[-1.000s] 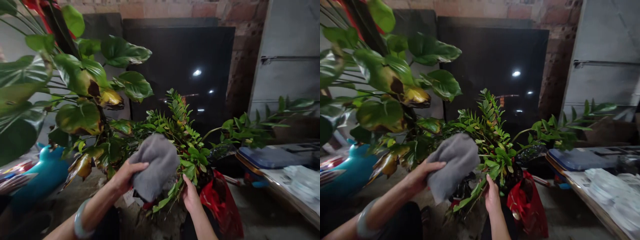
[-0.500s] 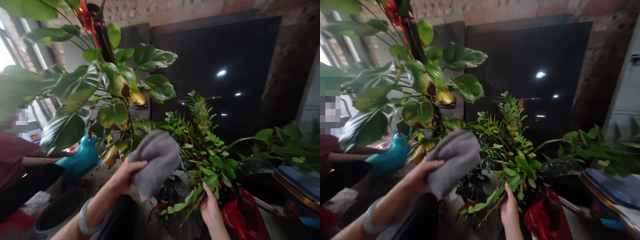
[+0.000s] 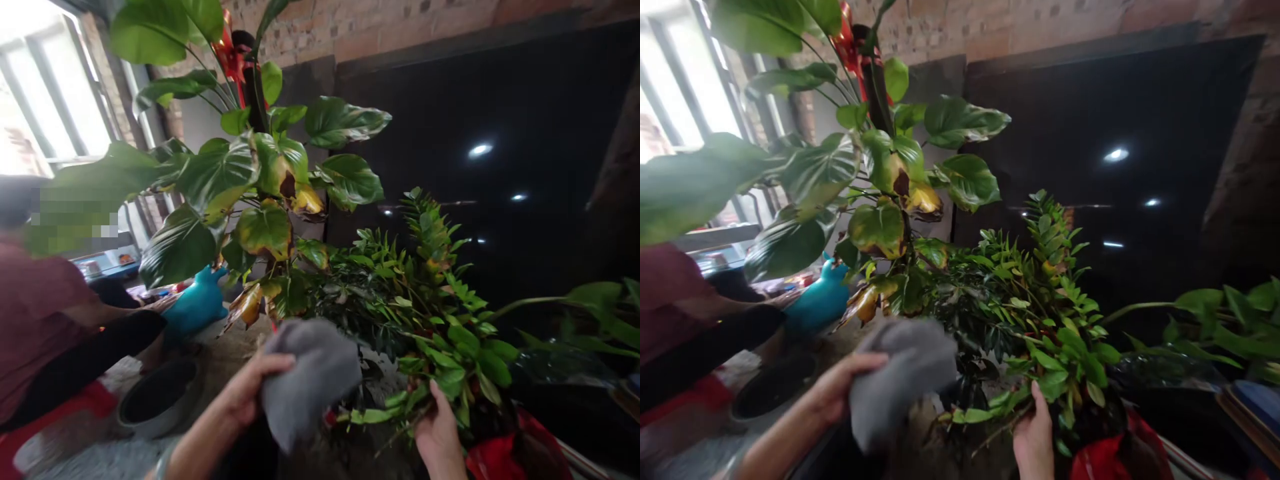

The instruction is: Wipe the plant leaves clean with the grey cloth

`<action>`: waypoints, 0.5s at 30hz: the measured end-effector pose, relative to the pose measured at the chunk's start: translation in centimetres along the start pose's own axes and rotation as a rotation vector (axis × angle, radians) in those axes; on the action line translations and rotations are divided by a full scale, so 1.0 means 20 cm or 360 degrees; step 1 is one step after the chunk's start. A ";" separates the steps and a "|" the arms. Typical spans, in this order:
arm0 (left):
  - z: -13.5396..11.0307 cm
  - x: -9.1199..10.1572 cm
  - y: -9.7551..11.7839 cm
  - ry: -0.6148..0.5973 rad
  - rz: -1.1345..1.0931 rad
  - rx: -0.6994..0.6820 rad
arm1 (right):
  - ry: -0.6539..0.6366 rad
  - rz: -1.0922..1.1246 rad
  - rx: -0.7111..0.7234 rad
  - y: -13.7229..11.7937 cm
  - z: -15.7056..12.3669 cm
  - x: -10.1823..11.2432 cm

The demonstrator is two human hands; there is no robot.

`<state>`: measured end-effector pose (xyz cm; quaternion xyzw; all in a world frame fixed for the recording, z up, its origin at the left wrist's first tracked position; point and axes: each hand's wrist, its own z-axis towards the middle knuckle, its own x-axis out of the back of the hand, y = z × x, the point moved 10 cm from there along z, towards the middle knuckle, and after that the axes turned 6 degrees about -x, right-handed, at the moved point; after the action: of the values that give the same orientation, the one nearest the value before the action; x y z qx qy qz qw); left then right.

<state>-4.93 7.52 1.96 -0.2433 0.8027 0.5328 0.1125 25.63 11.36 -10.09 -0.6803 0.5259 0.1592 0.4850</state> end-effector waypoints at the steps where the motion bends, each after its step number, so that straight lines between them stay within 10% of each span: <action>1: 0.01 0.02 0.16 0.0100 -0.0093 -0.0179 | 0.0024 0.0012 0.0003 0.00 0.00 0.00; 5: 0.14 0.02 0.55 0.0321 -0.0458 -0.0702 | 0.0036 0.0023 -0.0008 0.01 0.00 -0.02; 7: 0.22 0.05 0.40 0.0441 -0.0368 -0.0500 | 0.0040 0.0035 -0.0013 0.02 0.00 -0.02; 12: 0.13 0.23 -0.35 0.0469 -0.0034 0.0335 | 0.0042 -0.0032 -0.0007 0.03 0.01 0.01; 15: -0.03 0.28 -0.48 0.0421 -0.0043 0.0532 | -0.0025 -0.0053 -0.0001 0.02 0.02 0.01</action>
<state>-4.74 2.42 -7.85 -0.2999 0.8842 0.3543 0.0522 25.54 11.67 -10.56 -0.6878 0.5107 0.1566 0.4916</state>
